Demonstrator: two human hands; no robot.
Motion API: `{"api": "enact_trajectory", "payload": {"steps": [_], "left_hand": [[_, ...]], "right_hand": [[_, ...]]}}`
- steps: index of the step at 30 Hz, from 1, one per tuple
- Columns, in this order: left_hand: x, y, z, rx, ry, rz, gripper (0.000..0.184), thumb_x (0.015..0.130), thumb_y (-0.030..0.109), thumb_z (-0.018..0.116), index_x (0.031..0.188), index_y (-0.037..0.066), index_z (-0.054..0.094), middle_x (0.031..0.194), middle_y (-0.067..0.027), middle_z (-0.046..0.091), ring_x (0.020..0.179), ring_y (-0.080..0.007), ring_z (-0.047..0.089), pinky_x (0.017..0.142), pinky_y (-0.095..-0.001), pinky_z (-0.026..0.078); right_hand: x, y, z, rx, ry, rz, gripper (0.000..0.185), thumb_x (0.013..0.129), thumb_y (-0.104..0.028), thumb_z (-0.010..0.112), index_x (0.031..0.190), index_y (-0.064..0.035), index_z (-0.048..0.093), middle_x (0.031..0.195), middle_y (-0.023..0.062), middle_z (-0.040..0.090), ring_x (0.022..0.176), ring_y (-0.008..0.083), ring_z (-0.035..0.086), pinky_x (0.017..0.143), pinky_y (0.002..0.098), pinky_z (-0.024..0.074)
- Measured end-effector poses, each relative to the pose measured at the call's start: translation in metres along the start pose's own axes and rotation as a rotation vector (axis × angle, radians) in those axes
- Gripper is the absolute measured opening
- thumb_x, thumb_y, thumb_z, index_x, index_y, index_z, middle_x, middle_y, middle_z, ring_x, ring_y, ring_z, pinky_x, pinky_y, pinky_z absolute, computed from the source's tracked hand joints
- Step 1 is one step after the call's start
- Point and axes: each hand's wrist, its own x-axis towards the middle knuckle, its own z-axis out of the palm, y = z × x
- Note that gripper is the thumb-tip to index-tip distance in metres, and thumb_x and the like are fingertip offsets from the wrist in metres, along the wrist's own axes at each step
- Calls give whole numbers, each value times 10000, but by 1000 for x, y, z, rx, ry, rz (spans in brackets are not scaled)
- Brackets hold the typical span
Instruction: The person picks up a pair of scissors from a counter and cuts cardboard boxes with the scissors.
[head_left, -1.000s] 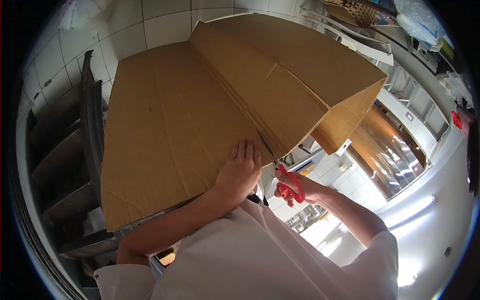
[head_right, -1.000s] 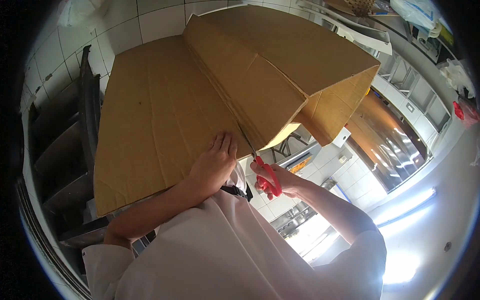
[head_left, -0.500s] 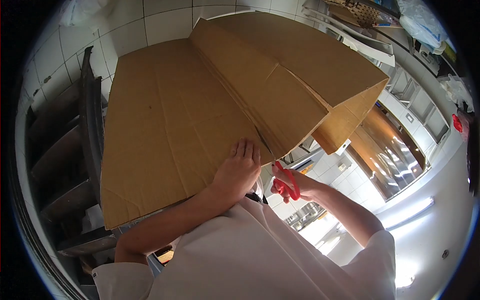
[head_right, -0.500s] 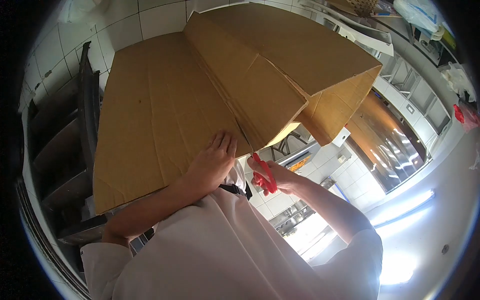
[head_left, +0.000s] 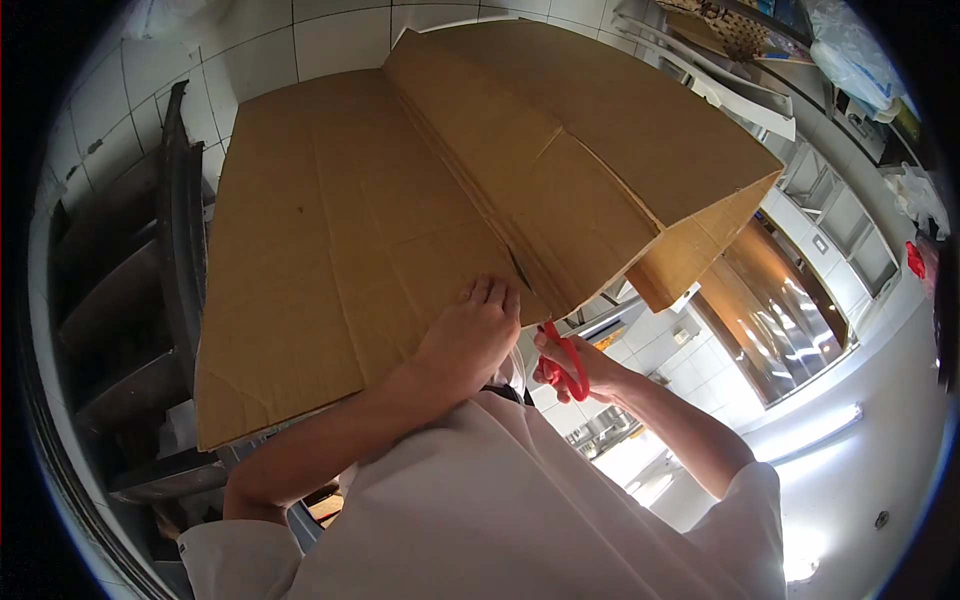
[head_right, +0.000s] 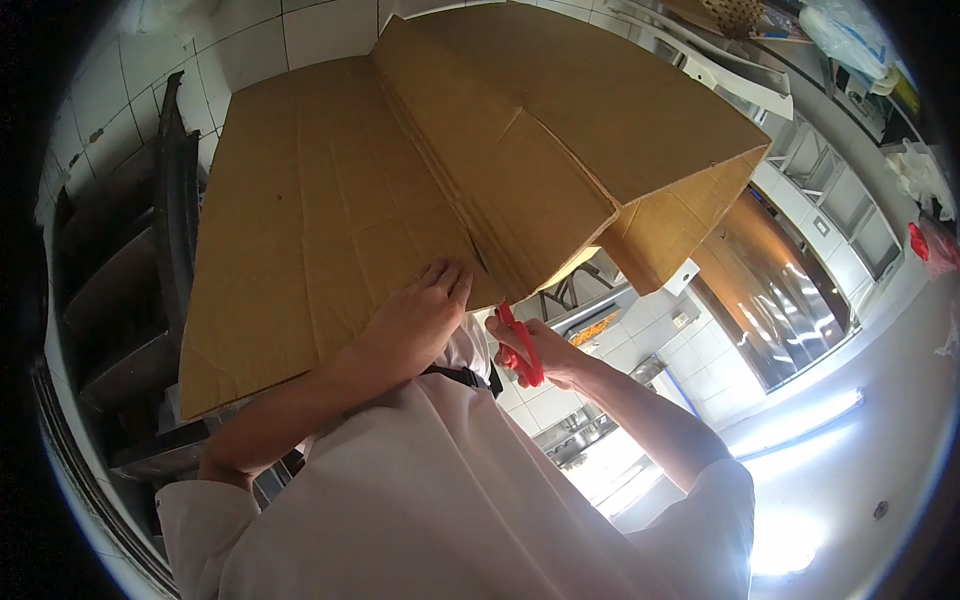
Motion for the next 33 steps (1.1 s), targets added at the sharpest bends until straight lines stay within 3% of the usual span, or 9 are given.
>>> {"api": "enact_trajectory", "payload": {"steps": [5, 11, 17, 21, 24, 26, 29, 31, 33], "left_hand": [[0, -1, -11, -114, 12, -11, 470, 792, -38, 556, 1238, -163, 474, 1241, -295, 535, 1195, -414, 519, 1020, -423, 451], [0, -4, -15, -98, -4, -13, 444, 834, -12, 557, 1255, -130, 475, 1254, -269, 550, 1210, -397, 518, 985, -433, 481], [2, -6, -11, -105, -36, 28, 447, 845, -6, 552, 1269, -124, 474, 1278, -279, 540, 1218, -411, 512, 991, -443, 470], [4, -4, -14, -115, -23, 61, 429, 866, 8, 534, 1270, -126, 477, 1294, -287, 534, 1217, -421, 509, 988, -462, 460], [8, -5, -18, -173, -59, 20, 431, 878, 25, 526, 1282, -114, 477, 1304, -281, 531, 1193, -428, 525, 979, -469, 462], [8, -7, -18, -206, -81, -13, 434, 881, 34, 526, 1290, -105, 477, 1311, -275, 530, 1182, -429, 532, 976, -470, 464], [12, -10, -21, -195, 39, 35, 354, 912, 59, 523, 1239, -74, 540, 1106, -292, 613, 992, -423, 623, 832, -450, 507], [19, -9, -45, -238, -74, -146, 249, 939, 91, 539, 1141, -35, 613, 784, -270, 586, 665, -391, 587, 626, -421, 465], [30, -19, -66, -236, -72, -185, 223, 949, 110, 547, 1109, -22, 629, 697, -252, 513, 579, -357, 489, 571, -411, 414]], "right_hand": [[2, -7, 5, 84, -96, 0, 678, 854, -769, 466, 739, -104, 537, 663, 6, 557, 495, 64, 498, 399, 235, 450], [4, -19, 16, 99, -105, -18, 709, 799, -836, 451, 815, -129, 495, 688, -9, 554, 511, 54, 495, 410, 223, 458], [19, -2, 11, 154, -126, -145, 670, 828, -778, 500, 826, -109, 529, 659, 6, 541, 493, 71, 527, 407, 229, 480], [32, 12, 7, 165, -165, -197, 639, 889, -667, 535, 1000, -38, 519, 692, 39, 583, 451, 80, 551, 398, 220, 513], [35, 15, 8, 89, -145, -184, 583, 900, -618, 571, 905, -36, 571, 664, 42, 578, 444, 84, 548, 389, 224, 505], [29, 13, 14, 80, -68, -245, 719, 833, -694, 602, 592, -16, 586, 546, 32, 501, 449, 127, 535, 326, 271, 440], [23, 11, 16, 74, -30, -165, 586, 900, -550, 630, 599, -50, 576, 562, 17, 523, 446, 91, 516, 388, 243, 450], [41, 26, 14, -83, 28, -193, 592, 898, -556, 632, 596, -49, 583, 560, 15, 523, 447, 96, 497, 406, 263, 419], [48, 30, 15, -254, 82, -222, 598, 897, -563, 634, 594, -49, 591, 559, 14, 524, 448, 101, 477, 424, 283, 387]]}}
